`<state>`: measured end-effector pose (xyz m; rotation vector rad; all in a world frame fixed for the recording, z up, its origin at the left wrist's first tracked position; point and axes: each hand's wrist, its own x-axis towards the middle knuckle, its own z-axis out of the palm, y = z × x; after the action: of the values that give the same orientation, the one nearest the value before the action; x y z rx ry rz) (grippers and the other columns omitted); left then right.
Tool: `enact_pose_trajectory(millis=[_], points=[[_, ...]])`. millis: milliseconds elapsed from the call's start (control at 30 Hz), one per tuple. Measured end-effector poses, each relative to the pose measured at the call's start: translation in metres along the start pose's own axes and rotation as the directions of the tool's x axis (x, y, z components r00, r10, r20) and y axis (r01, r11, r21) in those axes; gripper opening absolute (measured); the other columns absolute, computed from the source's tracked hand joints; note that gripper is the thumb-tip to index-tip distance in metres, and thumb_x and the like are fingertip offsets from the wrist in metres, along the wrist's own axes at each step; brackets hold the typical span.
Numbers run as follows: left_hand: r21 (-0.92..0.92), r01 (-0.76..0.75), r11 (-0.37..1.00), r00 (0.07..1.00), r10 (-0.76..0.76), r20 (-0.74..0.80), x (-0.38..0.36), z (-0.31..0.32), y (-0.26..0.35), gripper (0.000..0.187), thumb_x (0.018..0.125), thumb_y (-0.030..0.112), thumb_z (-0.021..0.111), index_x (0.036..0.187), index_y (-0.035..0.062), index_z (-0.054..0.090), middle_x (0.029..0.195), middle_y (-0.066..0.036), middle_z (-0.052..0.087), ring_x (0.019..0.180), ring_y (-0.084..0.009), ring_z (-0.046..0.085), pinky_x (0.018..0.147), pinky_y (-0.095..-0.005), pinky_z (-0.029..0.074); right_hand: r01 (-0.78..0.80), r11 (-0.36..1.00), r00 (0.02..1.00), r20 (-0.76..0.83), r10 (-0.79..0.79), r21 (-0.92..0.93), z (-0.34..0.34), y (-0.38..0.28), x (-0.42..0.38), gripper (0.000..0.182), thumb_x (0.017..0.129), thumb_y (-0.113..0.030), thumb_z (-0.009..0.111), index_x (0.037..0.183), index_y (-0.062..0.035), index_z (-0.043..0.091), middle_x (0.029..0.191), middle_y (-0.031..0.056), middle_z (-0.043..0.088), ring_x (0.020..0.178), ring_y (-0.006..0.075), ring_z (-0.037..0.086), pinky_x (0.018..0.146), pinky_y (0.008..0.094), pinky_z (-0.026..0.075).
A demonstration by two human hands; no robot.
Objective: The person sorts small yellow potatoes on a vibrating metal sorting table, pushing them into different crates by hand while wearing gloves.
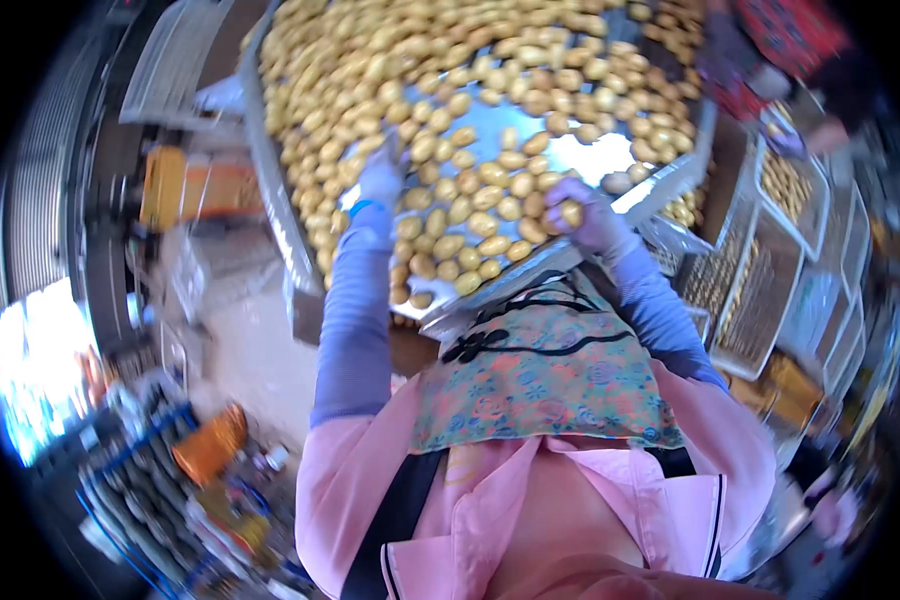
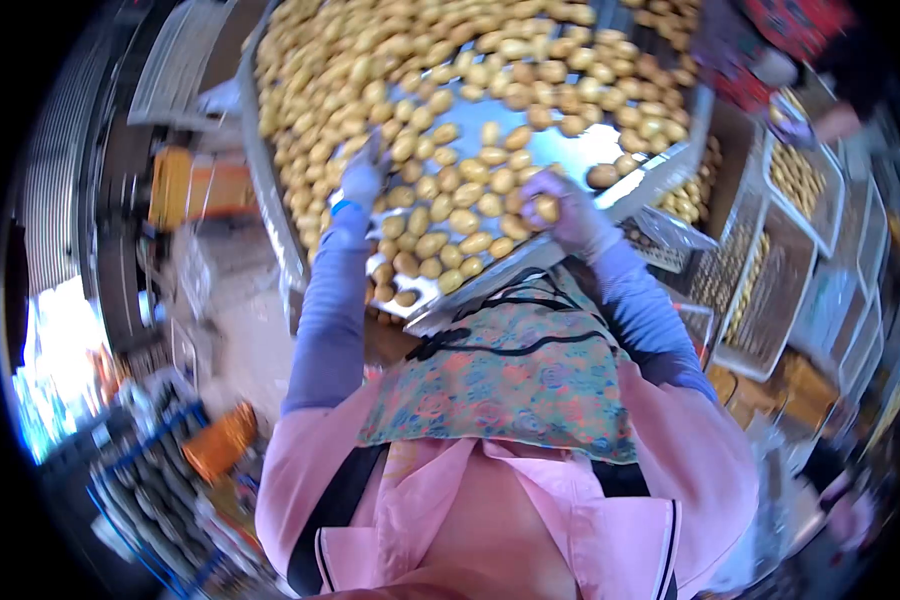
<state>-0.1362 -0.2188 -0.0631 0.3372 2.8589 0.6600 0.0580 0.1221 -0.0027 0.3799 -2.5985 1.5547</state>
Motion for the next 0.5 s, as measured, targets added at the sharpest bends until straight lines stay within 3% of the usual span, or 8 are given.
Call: enact_pose_trajectory(millis=[67,100,167,267,333,400,467,500], points=[[-0.156,-0.075,0.985,0.989,0.094,0.118,0.028,0.031,-0.038,0.076,0.09,0.05,0.068,0.152,0.0144,0.041,0.136,-0.024,0.059,0.125,-0.0399,0.057,0.105,-0.0455,0.045,-0.381,0.693,0.924,0.243,0.294,0.611,0.011,0.017,-0.016,0.041,0.079,0.001,0.07,0.117,-0.0082,0.061,0.104,0.0074,0.063,0.092,0.0204,0.064,0.084,0.033,0.054],[-0.203,-0.04,0.978,0.964,0.091,0.251,0.035,0.038,-0.047,0.075,0.088,0.046,0.073,0.149,0.0112,0.045,0.13,-0.019,0.064,0.104,-0.0306,0.069,0.089,-0.0415,0.055,0.233,0.965,0.972,-0.003,-0.234,0.119,0.015,0.019,-0.017,0.049,0.077,0.0,0.072,0.124,-0.0075,0.06,0.103,0.0058,0.063,0.088,0.0197,0.065,0.08,0.0338,0.055],[-0.531,0.238,0.813,0.958,-0.106,0.266,0.018,0.029,-0.014,0.059,0.087,0.028,0.08,0.137,0.0084,0.055,0.088,-0.004,0.067,0.056,-0.0088,0.055,0.047,-0.0272,0.047,-0.353,0.761,0.934,0.247,0.256,0.545,0.006,0.0,-0.029,0.044,0.086,-0.013,0.075,0.126,-0.008,0.059,0.099,0.0023,0.063,0.082,0.0129,0.066,0.075,0.0299,0.058],[-0.783,0.137,0.606,0.99,-0.061,0.126,0.0,0.025,0.003,0.044,0.094,0.021,0.07,0.132,0.0033,0.056,0.1,-0.005,0.067,0.065,-0.0108,0.059,0.054,-0.0272,0.05,-0.561,0.327,0.779,0.352,0.519,0.76,-0.003,-0.012,-0.039,0.037,0.101,-0.038,0.058,0.122,-0.0085,0.065,0.095,0.0014,0.064,0.076,0.0092,0.063,0.066,0.0234,0.052],[-0.709,-0.133,0.692,0.99,0.057,-0.13,-0.021,0.023,0.04,0.04,0.098,0.014,0.063,0.134,0.0019,0.055,0.115,-0.008,0.066,0.086,-0.0129,0.064,0.073,-0.0286,0.054,-0.482,0.355,0.827,0.282,0.486,0.801,-0.009,-0.018,-0.052,0.042,0.101,-0.041,0.058,0.128,-0.0098,0.061,0.098,0.0009,0.064,0.075,0.0086,0.062,0.065,0.0224,0.051],[-0.942,-0.007,0.335,0.988,0.147,0.045,-0.078,0.007,0.162,0.047,0.098,0.015,0.062,0.141,0.001,0.051,0.124,-0.009,0.065,0.106,-0.0158,0.063,0.088,-0.03,0.052,-0.398,0.333,0.846,0.201,0.494,0.855,-0.013,-0.03,-0.063,0.049,0.1,-0.041,0.058,0.14,-0.0127,0.053,0.105,0.0007,0.063,0.075,0.0082,0.061,0.066,0.0221,0.051],[-0.721,-0.091,0.687,0.827,0.455,0.329,-0.114,0.02,0.21,0.059,0.096,0.021,0.064,0.149,0.0025,0.044,0.133,-0.01,0.062,0.119,-0.0178,0.06,0.093,-0.0309,0.051,-0.378,0.298,0.842,0.192,0.503,0.876,-0.013,-0.027,-0.071,0.048,0.1,-0.044,0.056,0.14,-0.0172,0.053,0.108,0.0036,0.061,0.075,0.011,0.063,0.063,0.0231,0.052],[-0.517,-0.409,0.752,0.763,0.592,0.258,-0.128,0.018,0.238,0.063,0.095,0.022,0.065,0.151,0.0025,0.041,0.133,-0.01,0.062,0.118,-0.0169,0.06,0.093,-0.0295,0.051,-0.375,0.304,0.84,0.181,0.512,0.876,-0.012,-0.012,-0.079,0.048,0.1,-0.044,0.056,0.14,-0.0172,0.053,0.108,0.0036,0.061,0.075,0.011,0.063,0.063,0.0231,0.052]])
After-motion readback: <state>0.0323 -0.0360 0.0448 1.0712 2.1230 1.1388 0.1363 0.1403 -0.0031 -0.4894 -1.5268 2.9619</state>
